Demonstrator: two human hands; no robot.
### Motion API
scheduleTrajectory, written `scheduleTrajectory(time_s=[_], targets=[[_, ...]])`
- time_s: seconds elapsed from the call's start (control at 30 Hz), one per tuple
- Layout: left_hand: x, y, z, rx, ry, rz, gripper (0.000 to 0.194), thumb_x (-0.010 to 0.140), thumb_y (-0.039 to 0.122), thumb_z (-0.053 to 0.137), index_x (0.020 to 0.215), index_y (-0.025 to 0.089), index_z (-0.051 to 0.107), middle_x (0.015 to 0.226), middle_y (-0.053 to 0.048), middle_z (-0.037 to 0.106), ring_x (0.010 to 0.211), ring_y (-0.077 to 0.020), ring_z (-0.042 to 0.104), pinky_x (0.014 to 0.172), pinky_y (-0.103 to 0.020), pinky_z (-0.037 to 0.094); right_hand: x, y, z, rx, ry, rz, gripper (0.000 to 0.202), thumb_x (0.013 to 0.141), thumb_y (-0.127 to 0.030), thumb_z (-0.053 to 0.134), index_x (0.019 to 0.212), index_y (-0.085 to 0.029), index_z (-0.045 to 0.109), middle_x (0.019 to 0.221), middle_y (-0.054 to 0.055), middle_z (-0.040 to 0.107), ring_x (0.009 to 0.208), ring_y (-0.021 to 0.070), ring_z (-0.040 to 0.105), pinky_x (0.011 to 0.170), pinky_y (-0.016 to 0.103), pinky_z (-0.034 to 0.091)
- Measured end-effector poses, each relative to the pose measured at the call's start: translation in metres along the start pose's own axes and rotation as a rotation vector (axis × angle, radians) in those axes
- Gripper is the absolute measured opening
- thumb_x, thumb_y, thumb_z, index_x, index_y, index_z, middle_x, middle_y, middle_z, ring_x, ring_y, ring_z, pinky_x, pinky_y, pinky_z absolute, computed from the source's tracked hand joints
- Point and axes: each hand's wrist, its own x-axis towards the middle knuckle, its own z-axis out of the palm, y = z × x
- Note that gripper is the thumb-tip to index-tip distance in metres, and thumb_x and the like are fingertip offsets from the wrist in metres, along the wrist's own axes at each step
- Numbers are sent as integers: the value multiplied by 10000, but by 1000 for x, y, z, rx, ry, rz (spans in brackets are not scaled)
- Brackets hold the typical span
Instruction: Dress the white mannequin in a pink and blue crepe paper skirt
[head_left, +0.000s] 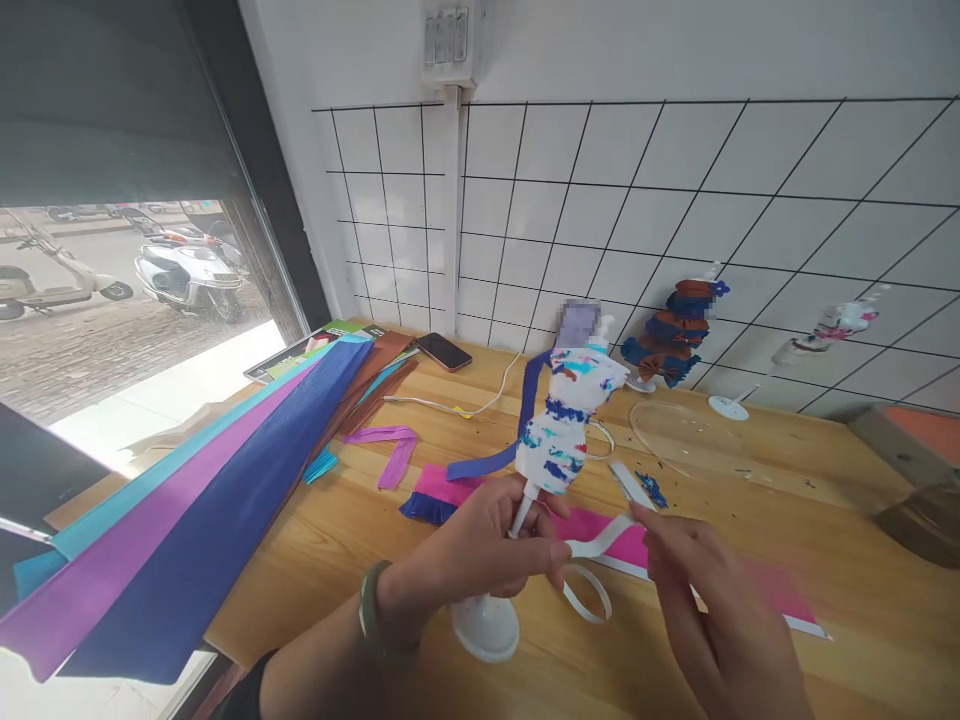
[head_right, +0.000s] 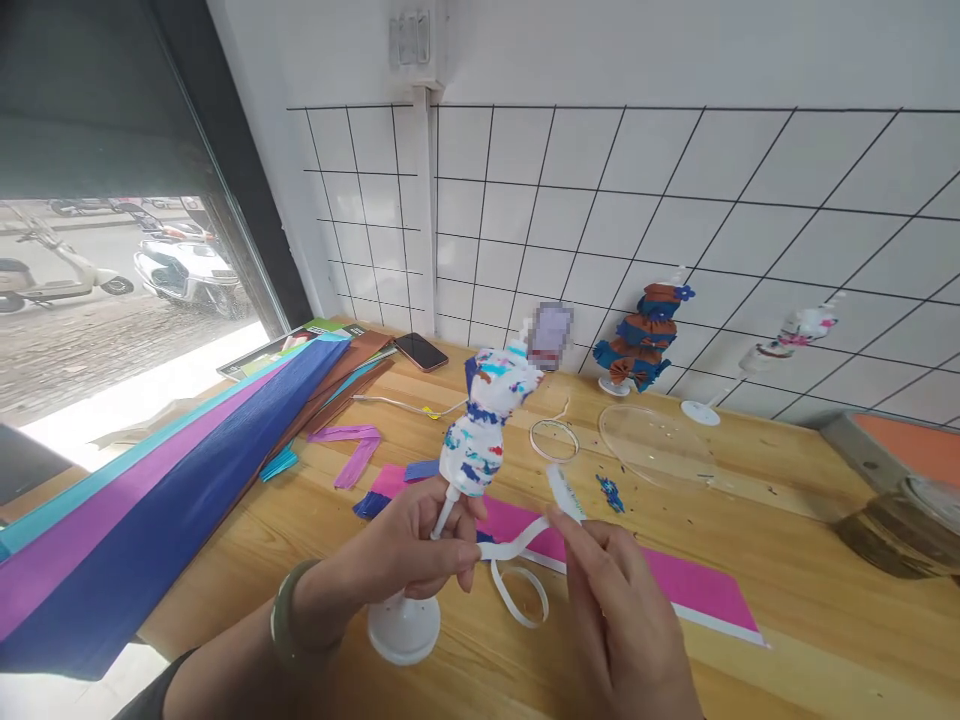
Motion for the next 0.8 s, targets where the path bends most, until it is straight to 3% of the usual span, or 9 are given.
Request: scheduleTrajectory(time_s=[0.17, 0.3, 0.43, 0.6, 0.7, 0.8], targets=[[-1, 4, -7, 2, 76, 102, 347, 692, 271, 696, 925, 153, 468, 575, 37, 603, 277, 6, 286, 291, -142, 204, -10, 5, -4, -97, -33, -24, 285, 891, -161, 430, 1158, -199, 521, 823, 59, 566, 672, 121, 572, 516, 190, 441], [-2, 7, -8, 27, 91, 84, 392, 672, 298, 718, 947, 150, 479, 582, 38, 601, 273, 7, 274, 290, -150, 180, -13, 4, -15, -275, -28, -93, 320, 889, -158, 410, 1188, -193, 517, 753, 51, 574, 517, 108, 529, 414, 193, 362], [-2, 6, -9, 50, 48, 41, 422, 695, 367, 707, 973, 147, 478, 605, 35, 592, 292, 6, 287, 301, -159, 190, -14, 1, -21, -228, -50, -58, 324, 888, -181, 433, 1203, -192, 509, 725, 40, 584, 509, 107, 538, 428, 193, 386], [2, -3, -14, 32, -7, 95, 401, 785, 455, 595, 1014, 151, 467, 640, 22, 579, 313, 8, 248, 320, -163, 167, -12, -2, -19, -190, -41, 29, 207, 859, -374, 512, 943, -196, 577, 652, 24, 563, 485, 119, 533, 430, 211, 426], [5, -6, -14, 41, 18, 103, 419, 837, 545, 453, 869, 131, 508, 542, 41, 487, 335, -1, 191, 340, -173, 138, -6, -4, -19, -148, -44, 101, 181, 871, -369, 491, 795, -210, 529, 592, -4, 549, 393, 91, 481, 373, 198, 398], [8, -6, -9, 136, 98, 65, 466, 845, 579, 387, 688, 146, 456, 472, 59, 392, 346, -14, 190, 349, -183, 132, 3, -9, -18, -95, -97, 69, 215, 899, -351, 438, 747, -217, 510, 587, -11, 564, 423, 89, 527, 385, 177, 413]])
